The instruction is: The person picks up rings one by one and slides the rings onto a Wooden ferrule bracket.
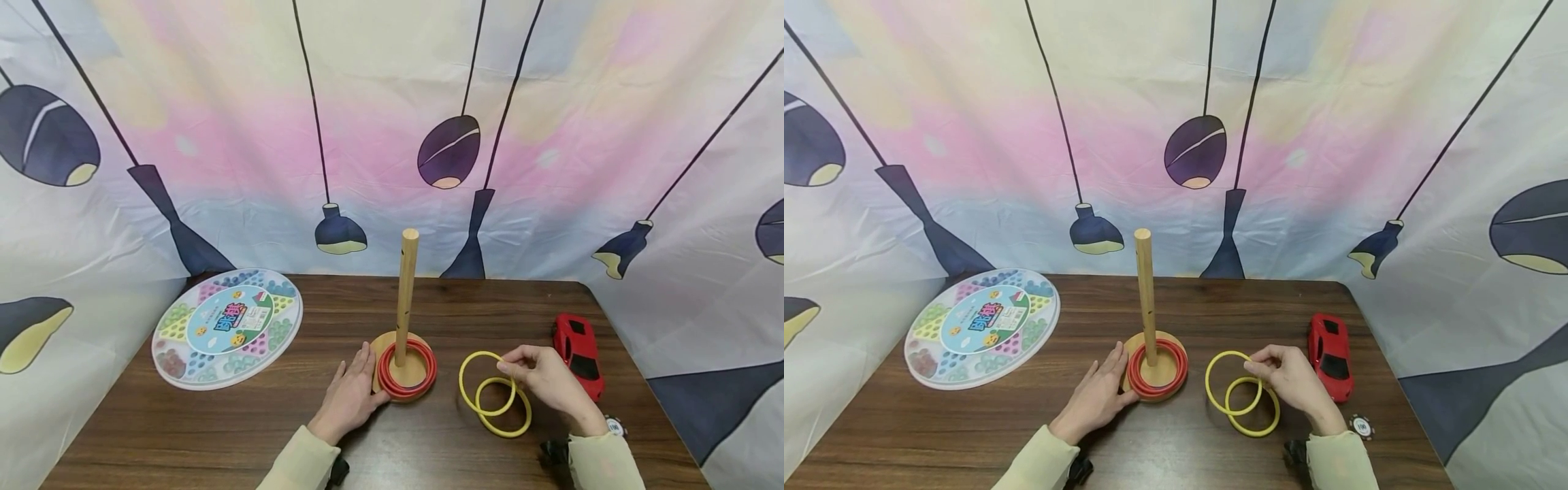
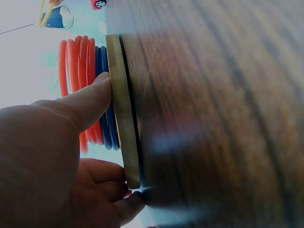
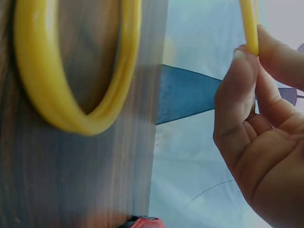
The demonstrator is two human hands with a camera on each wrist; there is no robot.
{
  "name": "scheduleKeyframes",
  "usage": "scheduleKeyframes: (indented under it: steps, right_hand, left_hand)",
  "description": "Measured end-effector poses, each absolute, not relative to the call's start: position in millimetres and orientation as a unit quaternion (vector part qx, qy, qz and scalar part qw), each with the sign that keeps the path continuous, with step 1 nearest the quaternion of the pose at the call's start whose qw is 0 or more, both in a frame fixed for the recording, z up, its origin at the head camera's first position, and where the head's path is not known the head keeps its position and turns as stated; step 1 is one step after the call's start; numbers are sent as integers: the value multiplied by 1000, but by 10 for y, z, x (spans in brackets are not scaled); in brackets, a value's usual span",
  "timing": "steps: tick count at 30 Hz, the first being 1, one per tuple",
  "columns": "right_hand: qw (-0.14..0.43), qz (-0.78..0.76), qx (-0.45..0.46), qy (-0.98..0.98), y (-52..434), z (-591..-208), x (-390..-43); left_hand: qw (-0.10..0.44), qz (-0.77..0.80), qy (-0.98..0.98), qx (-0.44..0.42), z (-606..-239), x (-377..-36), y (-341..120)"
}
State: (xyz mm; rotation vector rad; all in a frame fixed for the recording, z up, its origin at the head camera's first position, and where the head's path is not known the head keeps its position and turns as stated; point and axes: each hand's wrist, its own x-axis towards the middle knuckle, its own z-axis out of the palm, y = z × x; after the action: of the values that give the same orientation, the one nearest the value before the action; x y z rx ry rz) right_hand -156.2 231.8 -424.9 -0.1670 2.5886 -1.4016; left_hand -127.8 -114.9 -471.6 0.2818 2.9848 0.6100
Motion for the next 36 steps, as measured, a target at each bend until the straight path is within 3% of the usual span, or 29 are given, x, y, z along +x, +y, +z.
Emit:
scheduleKeyframes:
  steps: [7, 24, 36]
  right_hand:
    - [74, -545, -55, 833, 2246, -4078, -1532]
    - [-82, -667, -81, 736, 1956, -3508, -1453]
    - [-105, -727, -151, 662, 1705, -3237, -1421]
  left_hand:
    - [40, 199, 975, 93, -4715, -1273, -1151]
    - [25, 194, 976, 98, -4710, -1280, -1145]
    - [27, 190, 976, 99, -4706, -1272, -1145]
